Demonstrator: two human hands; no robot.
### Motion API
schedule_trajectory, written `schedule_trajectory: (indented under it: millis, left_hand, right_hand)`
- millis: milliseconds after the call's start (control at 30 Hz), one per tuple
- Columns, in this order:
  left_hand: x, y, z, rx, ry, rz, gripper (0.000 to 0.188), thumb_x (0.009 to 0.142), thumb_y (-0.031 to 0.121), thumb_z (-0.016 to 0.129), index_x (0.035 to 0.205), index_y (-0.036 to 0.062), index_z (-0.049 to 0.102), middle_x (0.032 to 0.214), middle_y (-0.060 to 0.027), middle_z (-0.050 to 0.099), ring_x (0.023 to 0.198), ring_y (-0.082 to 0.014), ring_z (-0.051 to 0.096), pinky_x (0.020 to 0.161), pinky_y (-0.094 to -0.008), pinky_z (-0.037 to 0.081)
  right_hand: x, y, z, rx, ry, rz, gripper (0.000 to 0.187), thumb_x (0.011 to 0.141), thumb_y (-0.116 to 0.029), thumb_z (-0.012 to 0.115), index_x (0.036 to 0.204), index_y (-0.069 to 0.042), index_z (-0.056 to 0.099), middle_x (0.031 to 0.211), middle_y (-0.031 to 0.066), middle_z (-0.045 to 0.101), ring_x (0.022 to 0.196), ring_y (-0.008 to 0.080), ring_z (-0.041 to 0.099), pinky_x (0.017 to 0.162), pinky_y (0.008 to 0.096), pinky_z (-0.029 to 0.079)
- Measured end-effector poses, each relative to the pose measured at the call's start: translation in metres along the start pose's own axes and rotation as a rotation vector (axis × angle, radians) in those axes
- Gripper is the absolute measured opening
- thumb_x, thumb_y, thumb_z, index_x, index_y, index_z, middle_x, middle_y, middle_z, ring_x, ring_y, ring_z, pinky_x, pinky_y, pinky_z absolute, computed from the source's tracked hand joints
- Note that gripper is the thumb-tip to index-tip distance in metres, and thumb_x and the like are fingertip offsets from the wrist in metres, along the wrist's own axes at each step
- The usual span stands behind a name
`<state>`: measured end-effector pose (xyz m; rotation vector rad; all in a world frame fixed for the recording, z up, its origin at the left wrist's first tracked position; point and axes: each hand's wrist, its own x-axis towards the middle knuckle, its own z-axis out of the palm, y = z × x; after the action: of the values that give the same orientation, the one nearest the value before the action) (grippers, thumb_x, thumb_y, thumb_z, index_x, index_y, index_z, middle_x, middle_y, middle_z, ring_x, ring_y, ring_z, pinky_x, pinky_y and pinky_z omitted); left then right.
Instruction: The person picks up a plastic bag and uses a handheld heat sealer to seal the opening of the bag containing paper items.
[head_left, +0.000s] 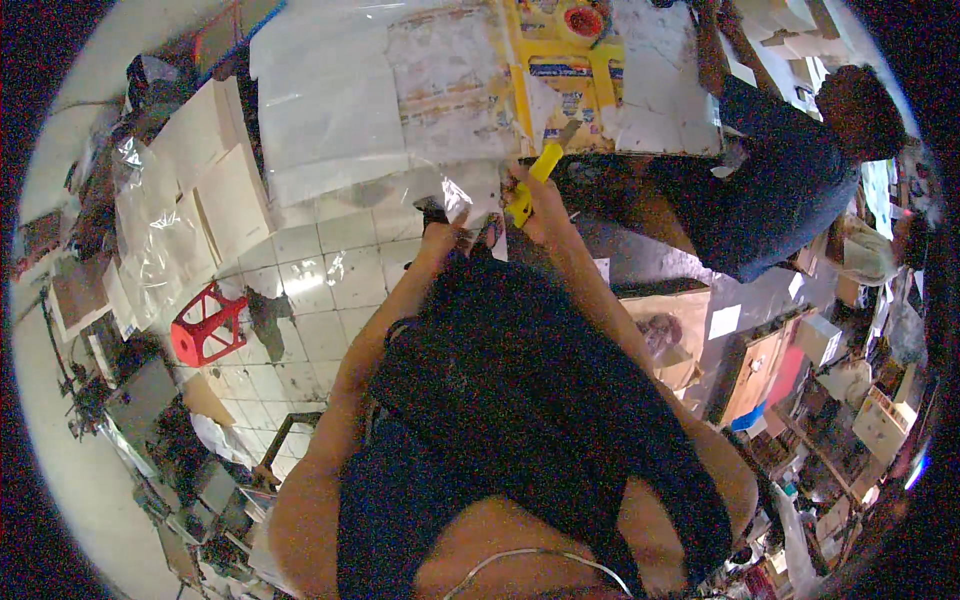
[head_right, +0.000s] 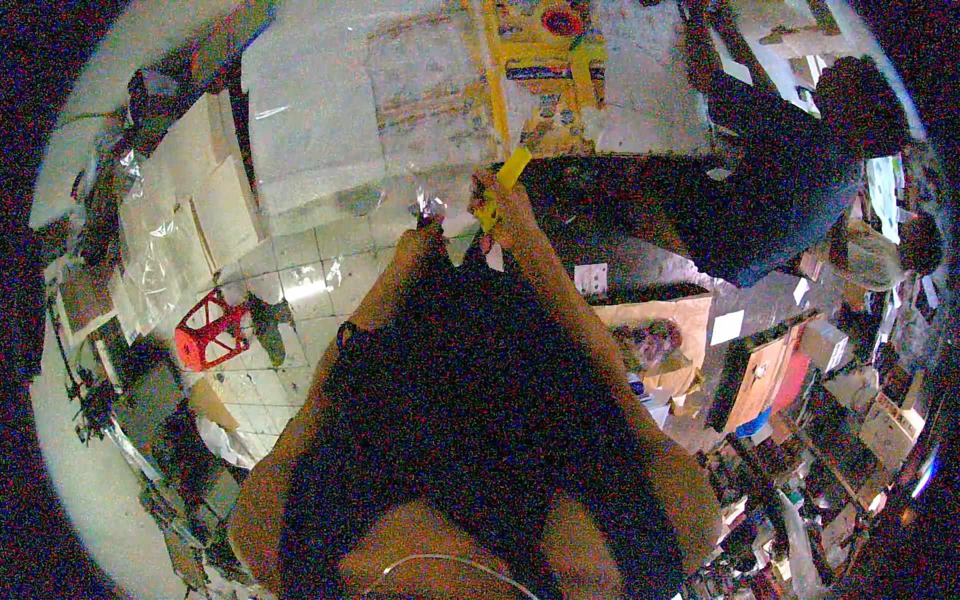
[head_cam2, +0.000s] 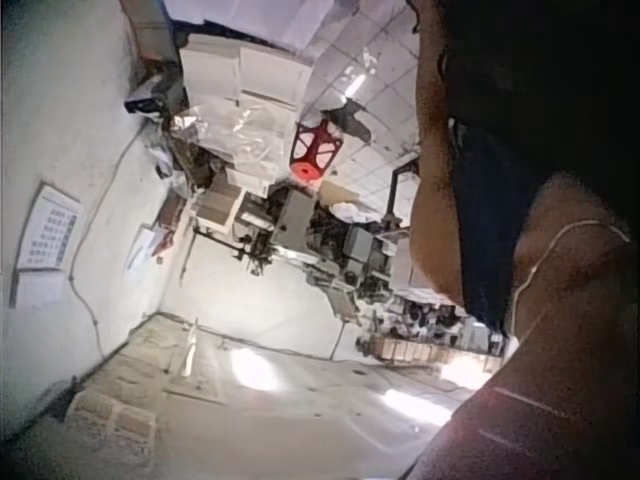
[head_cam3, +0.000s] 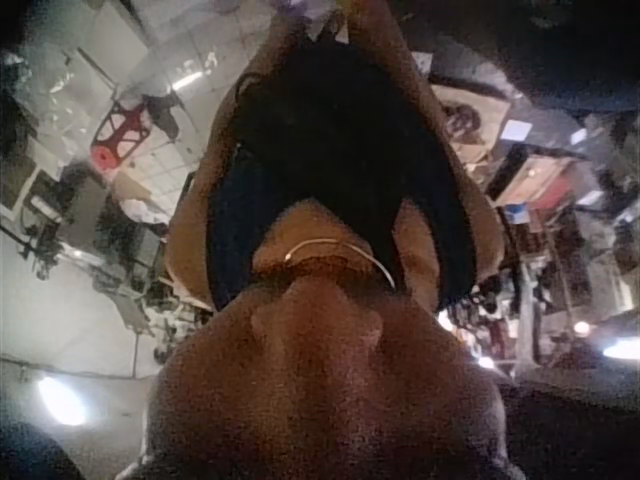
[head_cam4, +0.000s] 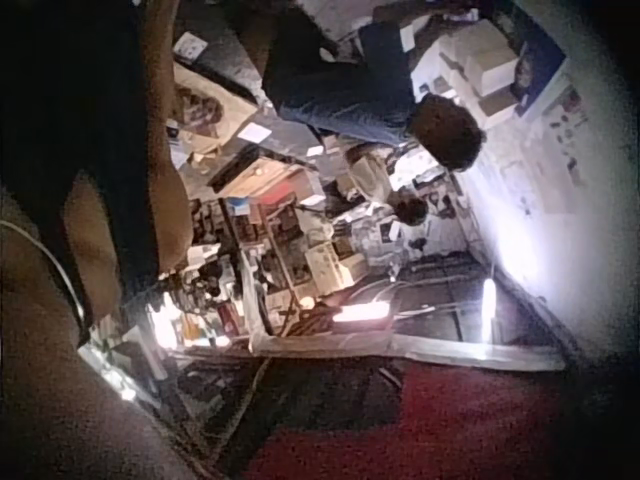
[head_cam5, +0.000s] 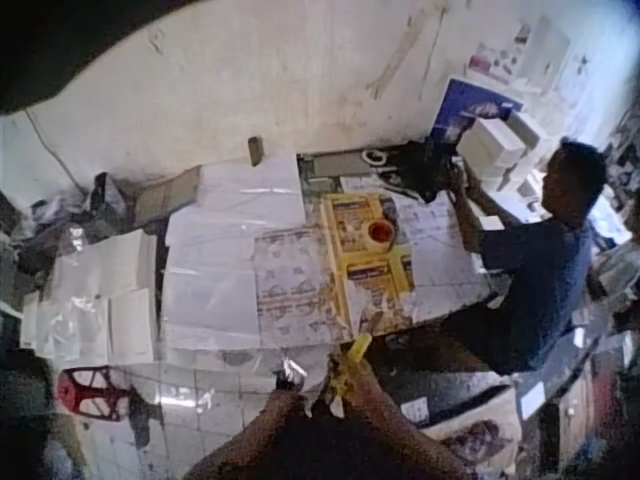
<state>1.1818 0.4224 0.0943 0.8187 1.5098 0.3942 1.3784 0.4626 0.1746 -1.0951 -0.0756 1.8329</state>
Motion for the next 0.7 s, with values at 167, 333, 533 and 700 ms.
schedule_trajectory:
  millis: [167,333,533,700]
  left_hand:
    - [-0.075,0.108,0.006,-0.868,-0.394,-0.052,0.040,0.086,0.036,0.059,0.101,-0.0015,0.060,0.093,-0.0120,0.064,0.079,-0.0239,0.063,0.078,-0.0356,0.050]
    - [-0.039,0.079,0.015,-0.799,-0.273,0.043,0.028,0.088,0.022,0.059,0.103,-0.0018,0.058,0.098,-0.0123,0.062,0.086,-0.0247,0.062,0.078,-0.0380,0.051]
    - [-0.038,0.075,0.026,-0.913,-0.145,-0.135,0.020,0.084,0.014,0.065,0.094,-0.0026,0.061,0.084,-0.0110,0.064,0.072,-0.0248,0.063,0.059,-0.0352,0.053]
    - [-0.031,0.073,0.033,-0.843,-0.134,-0.097,0.022,0.083,0.016,0.067,0.091,-0.0032,0.062,0.079,-0.0114,0.063,0.067,-0.0244,0.063,0.049,-0.0350,0.051]
  right_hand:
    - [-0.007,-0.005,0.005,-0.174,0.050,-0.090,0.014,0.082,-0.019,0.068,0.084,-0.009,0.058,0.069,-0.0005,0.056,0.054,0.0120,0.054,0.046,0.0260,0.043]
    - [-0.018,0.004,-0.004,-0.398,0.109,-0.055,0.018,0.084,-0.023,0.066,0.087,-0.008,0.055,0.068,0.0000,0.056,0.051,0.0118,0.053,0.044,0.0254,0.043]
    - [-0.059,0.012,-0.028,-0.555,0.144,-0.129,0.029,0.090,-0.034,0.056,0.096,-0.007,0.052,0.069,0.0031,0.057,0.053,0.0130,0.055,0.045,0.0269,0.045]
    - [-0.097,0.014,-0.033,-0.611,-0.092,0.082,0.029,0.092,-0.034,0.054,0.104,-0.008,0.054,0.077,0.0038,0.060,0.058,0.0132,0.056,0.050,0.0273,0.047]
